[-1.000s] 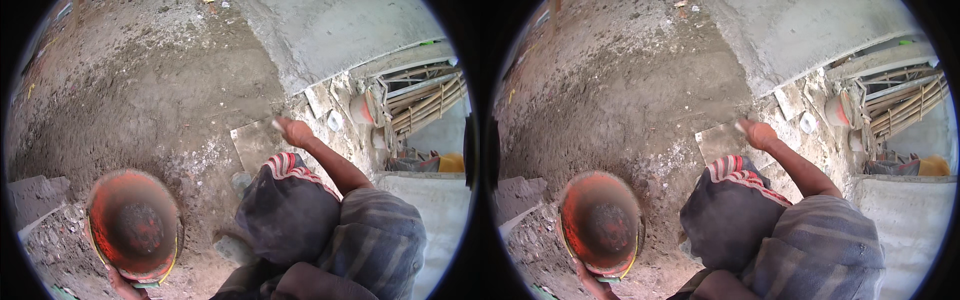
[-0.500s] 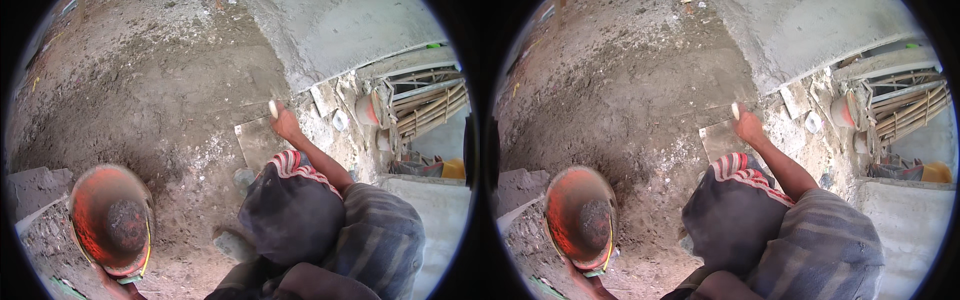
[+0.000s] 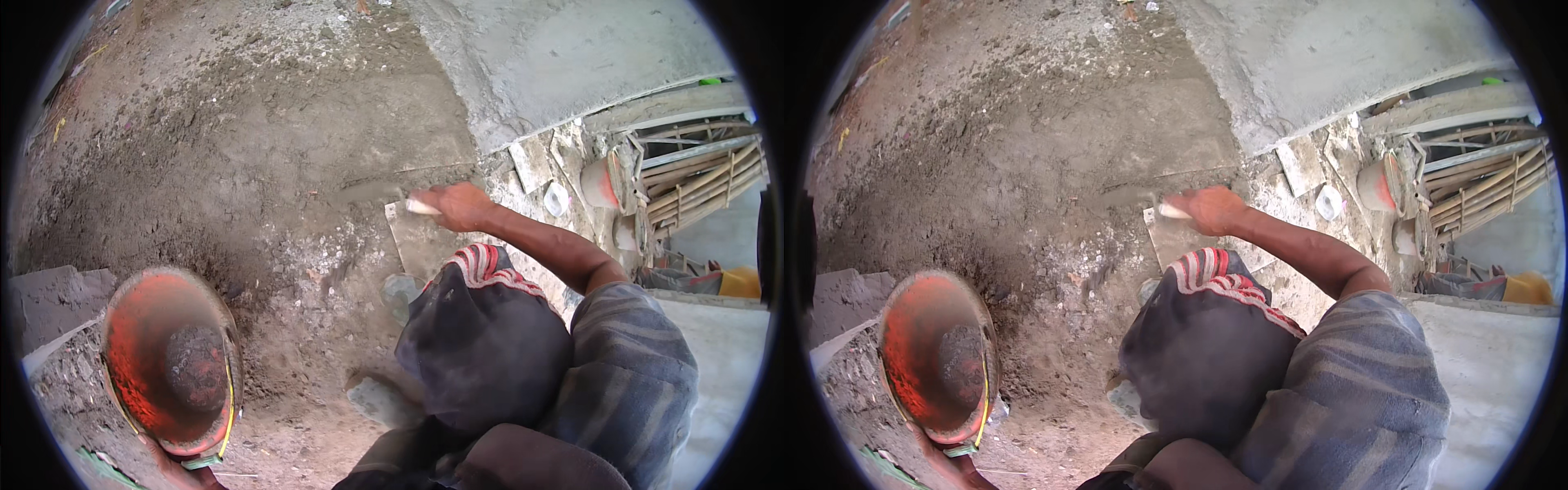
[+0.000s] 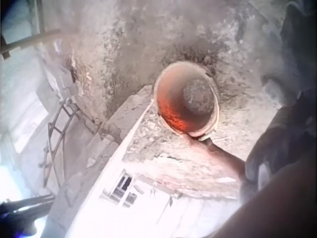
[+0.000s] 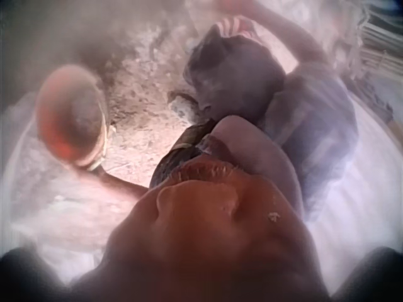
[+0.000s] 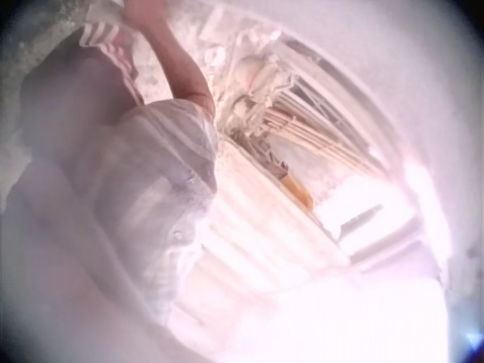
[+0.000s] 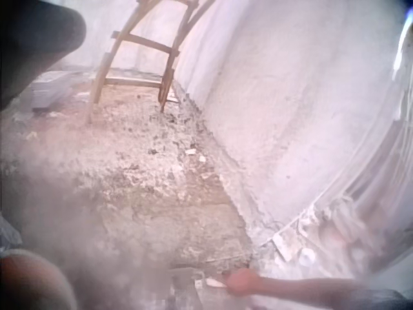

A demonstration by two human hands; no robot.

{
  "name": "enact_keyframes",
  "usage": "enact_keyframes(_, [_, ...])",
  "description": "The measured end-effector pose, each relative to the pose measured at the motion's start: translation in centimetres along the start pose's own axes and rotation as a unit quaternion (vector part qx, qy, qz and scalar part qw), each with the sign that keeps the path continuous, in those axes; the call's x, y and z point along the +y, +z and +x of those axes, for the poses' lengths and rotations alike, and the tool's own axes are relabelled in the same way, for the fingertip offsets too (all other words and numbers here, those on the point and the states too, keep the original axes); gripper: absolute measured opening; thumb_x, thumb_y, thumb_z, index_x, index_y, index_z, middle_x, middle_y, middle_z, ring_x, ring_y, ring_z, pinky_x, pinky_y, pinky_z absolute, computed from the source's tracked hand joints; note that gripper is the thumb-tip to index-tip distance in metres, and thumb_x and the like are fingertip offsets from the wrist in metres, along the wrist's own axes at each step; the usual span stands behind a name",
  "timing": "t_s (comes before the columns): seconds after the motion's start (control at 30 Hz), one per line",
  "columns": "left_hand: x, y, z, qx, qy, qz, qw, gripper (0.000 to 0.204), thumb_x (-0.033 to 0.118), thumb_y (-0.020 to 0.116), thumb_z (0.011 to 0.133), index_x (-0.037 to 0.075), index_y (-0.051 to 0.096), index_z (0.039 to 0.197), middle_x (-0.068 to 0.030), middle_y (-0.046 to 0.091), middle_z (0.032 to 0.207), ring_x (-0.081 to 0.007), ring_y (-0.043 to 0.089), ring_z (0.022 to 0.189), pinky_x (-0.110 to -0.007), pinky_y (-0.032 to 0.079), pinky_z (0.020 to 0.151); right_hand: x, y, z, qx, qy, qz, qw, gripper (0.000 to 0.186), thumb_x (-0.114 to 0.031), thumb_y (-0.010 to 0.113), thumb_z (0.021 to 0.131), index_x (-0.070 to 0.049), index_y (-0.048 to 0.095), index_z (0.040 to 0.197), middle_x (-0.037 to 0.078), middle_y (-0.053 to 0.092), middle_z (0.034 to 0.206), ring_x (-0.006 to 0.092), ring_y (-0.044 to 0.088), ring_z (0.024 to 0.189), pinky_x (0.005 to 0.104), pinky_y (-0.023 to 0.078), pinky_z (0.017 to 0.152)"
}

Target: The person applies and smooths mortar on the ground using a trowel while holding a bucket, adjusts a board, and applies mortar around a concrete block.

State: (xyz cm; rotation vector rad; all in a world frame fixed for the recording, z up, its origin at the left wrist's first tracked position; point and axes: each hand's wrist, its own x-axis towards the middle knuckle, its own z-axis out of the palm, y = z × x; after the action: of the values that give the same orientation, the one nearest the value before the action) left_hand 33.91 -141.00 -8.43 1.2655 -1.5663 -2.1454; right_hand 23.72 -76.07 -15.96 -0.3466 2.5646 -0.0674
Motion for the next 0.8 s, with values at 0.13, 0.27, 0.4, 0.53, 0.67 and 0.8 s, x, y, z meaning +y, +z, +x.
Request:
enact_keyframes(0.13, [0.0, 2.4, 0.0, -0.004, 0.003, -0.001, 1.000, 0.067, 0.045, 0.054, 0.100, -0.001, 0.040, 0.148, -0.0145, 0.045, 0.150, -0.0279, 0.044, 0.136, -0.040, 0.035, 0.114, 1.2, 0.6, 0.7, 0.076, 0.226, 0.060, 0.969, 0.060, -0.013, 0.059, 0.086, -0.013, 0.041, 0.143, 0.020, 0.064, 0.119, 0.0423, 0.066, 0.099, 0.0520, 0.054, 0.084])
enact_keyframes(0.27, [-0.1, 2.2, -2.0, -0.076, 0.240, 0.313, 0.916, 0.043, 0.023, 0.051, 0.103, -0.009, 0.056, 0.131, -0.0231, 0.063, 0.124, -0.0270, 0.064, 0.109, -0.037, 0.054, 0.097, -0.7, 4.8, -3.5, 0.026, -0.014, 0.110, 0.994, 0.059, -0.021, 0.061, 0.090, -0.011, 0.041, 0.144, 0.024, 0.065, 0.117, 0.0411, 0.067, 0.101, 0.0474, 0.055, 0.086])
enact_keyframes(0.4, [1.0, 6.5, -4.8, 0.057, 0.155, 0.233, 0.958, 0.048, 0.029, 0.056, 0.100, -0.009, 0.057, 0.130, -0.0212, 0.064, 0.121, -0.0257, 0.062, 0.109, -0.035, 0.053, 0.095, 2.5, 3.7, -4.6, 0.169, 0.354, 0.403, 0.827, 0.061, -0.034, 0.063, 0.091, 0.003, 0.045, 0.137, 0.030, 0.067, 0.104, 0.0430, 0.068, 0.094, 0.0479, 0.053, 0.084])
enact_keyframes(0.53, [0.4, 7.9, -4.4, 0.053, 0.118, 0.201, 0.971, 0.051, 0.032, 0.059, 0.098, -0.009, 0.058, 0.129, -0.0208, 0.064, 0.120, -0.0254, 0.062, 0.108, -0.035, 0.053, 0.093, 7.9, 1.3, -5.2, 0.201, 0.285, 0.130, 0.928, 0.051, -0.027, 0.062, 0.090, 0.004, 0.049, 0.128, 0.034, 0.066, 0.099, 0.0488, 0.065, 0.098, 0.0526, 0.051, 0.087])
enact_keyframes(0.67, [-0.4, 7.5, -4.0, 0.031, 0.105, 0.178, 0.978, 0.054, 0.035, 0.061, 0.097, -0.009, 0.058, 0.128, -0.0204, 0.064, 0.119, -0.0251, 0.062, 0.107, -0.035, 0.053, 0.091, 9.9, -0.6, -4.5, 0.166, 0.358, -0.021, 0.918, 0.049, -0.023, 0.065, 0.087, 0.008, 0.051, 0.123, 0.032, 0.066, 0.095, 0.0466, 0.067, 0.089, 0.0505, 0.054, 0.081])
enact_keyframes(0.8, [-0.7, 6.6, -3.9, 0.043, 0.072, 0.146, 0.986, 0.055, 0.036, 0.062, 0.095, -0.009, 0.058, 0.126, -0.0219, 0.063, 0.118, -0.0268, 0.061, 0.107, -0.036, 0.053, 0.092, 9.6, -2.4, -4.6, 0.119, 0.409, 0.437, 0.792, 0.034, -0.014, 0.064, 0.087, 0.014, 0.056, 0.104, 0.024, 0.064, 0.091, 0.0333, 0.069, 0.070, 0.0418, 0.057, 0.055])
